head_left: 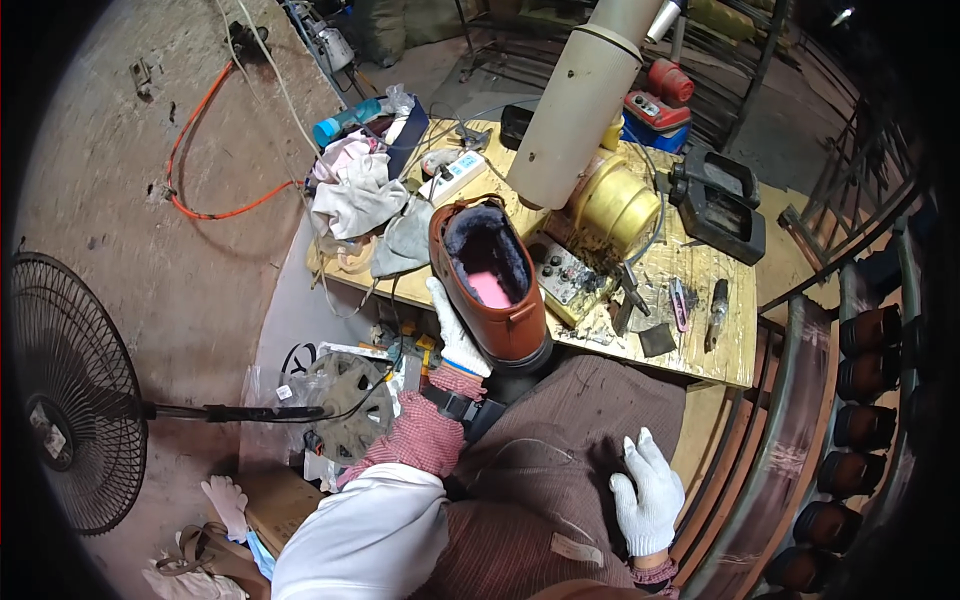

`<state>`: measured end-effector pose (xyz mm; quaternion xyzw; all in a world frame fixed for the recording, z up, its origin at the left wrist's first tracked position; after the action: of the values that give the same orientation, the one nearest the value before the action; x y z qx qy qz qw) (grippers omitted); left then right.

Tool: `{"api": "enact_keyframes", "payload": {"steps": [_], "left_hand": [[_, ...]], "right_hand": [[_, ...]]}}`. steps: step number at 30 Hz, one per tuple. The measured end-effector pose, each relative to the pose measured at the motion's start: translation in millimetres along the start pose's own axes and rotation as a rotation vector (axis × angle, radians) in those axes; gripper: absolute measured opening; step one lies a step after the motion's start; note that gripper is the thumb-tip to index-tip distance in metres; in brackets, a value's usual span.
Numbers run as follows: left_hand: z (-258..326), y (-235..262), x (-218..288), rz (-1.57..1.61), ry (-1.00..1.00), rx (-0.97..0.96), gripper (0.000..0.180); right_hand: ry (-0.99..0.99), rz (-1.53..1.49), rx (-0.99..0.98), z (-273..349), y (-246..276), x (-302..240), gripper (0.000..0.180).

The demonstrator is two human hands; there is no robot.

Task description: Polishing and finishing a pair of brown leather shoes at a manufacturing workstation.

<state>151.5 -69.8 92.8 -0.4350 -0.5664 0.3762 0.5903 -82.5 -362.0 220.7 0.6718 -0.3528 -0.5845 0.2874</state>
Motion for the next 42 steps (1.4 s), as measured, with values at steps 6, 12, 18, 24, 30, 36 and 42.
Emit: {"api": "enact_keyframes", "payload": {"steps": [6, 12, 18, 24, 30, 36, 42], "left_hand": [[43.7, -23.1, 25.3, -0.377, -0.093, 0.287, 0.093], [39.7, -68.5, 19.7, -0.517, 0.008, 0.297, 0.08], [8.0, -49.8, 27.2, -0.792, -0.049, 0.346, 0.06], [-24.1, -127.5, 68.4, -2.364, -0.778, -0.045, 0.056], [-65.8, -159.8, 65.5, -0.792, -0.486, 0.221, 0.085], [-68.9, -155.0, 64.5, -0.782, -0.403, 0.28, 0.11], [-23.7, -122.2, 68.3, -0.883, -0.387, 0.237, 0.085]], "right_hand": [[-0.05, -0.007, 0.001, 12.4, -3.7, 11.5, 0.048], [-0.065, -0.022, -0.022, 10.8, -11.4, 18.8, 0.048], [-0.066, 0.016, -0.048, 8.4, -15.3, 23.4, 0.048], [-0.08, 0.035, -0.04, 6.6, -17.9, 37.0, 0.047], [0.028, 0.052, -0.088, -20.1, -18.9, 17.8, 0.046], [0.28, 0.026, -0.044, -72.4, -10.7, -26.7, 0.046], [0.659, 0.098, 0.184, -146.2, 2.9, -115.1, 0.052]]}}
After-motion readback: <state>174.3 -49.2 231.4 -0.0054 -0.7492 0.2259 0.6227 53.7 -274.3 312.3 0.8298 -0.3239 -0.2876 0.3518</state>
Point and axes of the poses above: each hand's wrist, its own z-axis away from the middle knuckle, its own y-axis out of the back of the hand, x = y × z, the point moved 8 cm from there along -z, towards the middle knuckle, and after that the axes turned 4 degrees about -y, right-handed, at the moved point
